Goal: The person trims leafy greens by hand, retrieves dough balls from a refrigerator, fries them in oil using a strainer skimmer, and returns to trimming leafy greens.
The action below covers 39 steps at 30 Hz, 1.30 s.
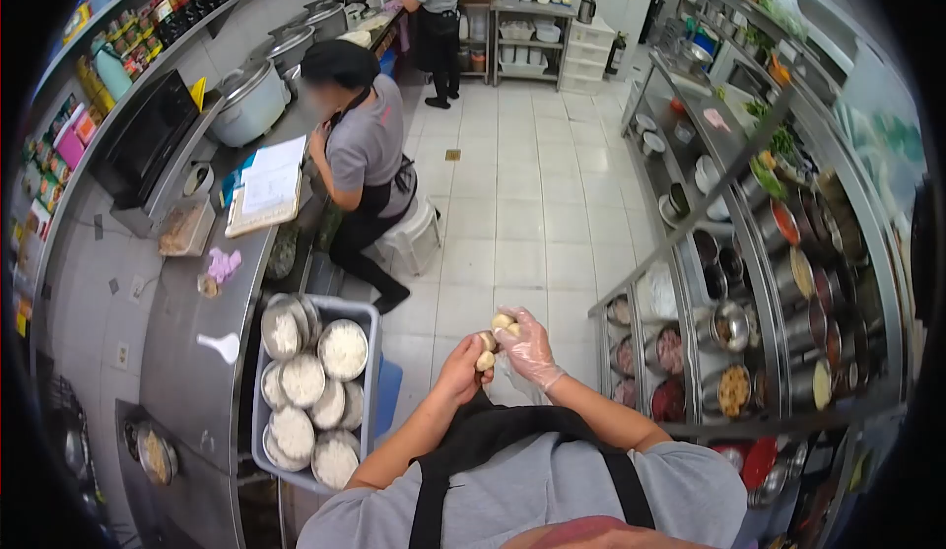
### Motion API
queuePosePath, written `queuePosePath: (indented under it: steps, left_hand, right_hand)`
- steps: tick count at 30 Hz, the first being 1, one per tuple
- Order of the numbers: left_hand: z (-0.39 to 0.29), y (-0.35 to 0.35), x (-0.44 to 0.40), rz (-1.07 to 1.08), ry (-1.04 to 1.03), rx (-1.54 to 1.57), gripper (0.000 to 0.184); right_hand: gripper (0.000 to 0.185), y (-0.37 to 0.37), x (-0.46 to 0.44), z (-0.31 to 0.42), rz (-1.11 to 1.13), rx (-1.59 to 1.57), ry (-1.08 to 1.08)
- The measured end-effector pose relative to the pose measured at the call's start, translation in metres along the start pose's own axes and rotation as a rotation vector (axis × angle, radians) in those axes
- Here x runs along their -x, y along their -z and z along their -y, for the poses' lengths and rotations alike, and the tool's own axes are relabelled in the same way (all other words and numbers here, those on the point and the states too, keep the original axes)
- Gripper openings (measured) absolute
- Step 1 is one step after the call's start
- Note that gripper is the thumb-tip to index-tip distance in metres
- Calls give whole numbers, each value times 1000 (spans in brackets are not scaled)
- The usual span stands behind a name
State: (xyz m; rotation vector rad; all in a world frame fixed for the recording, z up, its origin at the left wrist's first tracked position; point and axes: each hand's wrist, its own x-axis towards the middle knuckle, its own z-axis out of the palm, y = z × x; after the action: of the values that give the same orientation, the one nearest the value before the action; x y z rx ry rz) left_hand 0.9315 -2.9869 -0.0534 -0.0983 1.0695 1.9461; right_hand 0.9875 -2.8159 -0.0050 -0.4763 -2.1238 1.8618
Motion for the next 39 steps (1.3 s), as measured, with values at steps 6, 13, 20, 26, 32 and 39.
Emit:
queuePosePath:
  steps: [6, 13, 20, 26, 32, 39]
  left_hand:
    - [-114, -30, -153, 217, 188, -119, 47]
    - [-175, -123, -343, 525, 515, -118, 67]
    - [-218, -174, -538, 345, 669, -9, 62]
    - [-291, -193, -675, 371, 472, 86, 59]
    - [-341, -183, -830, 591, 505, 219, 67]
    - [-445, -250, -1039, 640, 627, 135, 72]
  right_hand:
    - [40, 48, -149, 47, -121, 29, -44]
    - [39, 124, -268, 68, -58, 360, -78]
    - [43, 196, -452, 3, -4, 507, 151]
    - [40, 248, -646, 40, 97, 494, 299]
    - [49, 264, -833, 25, 235, 642, 460]
    - [65, 321, -1035, 20, 299, 807, 180]
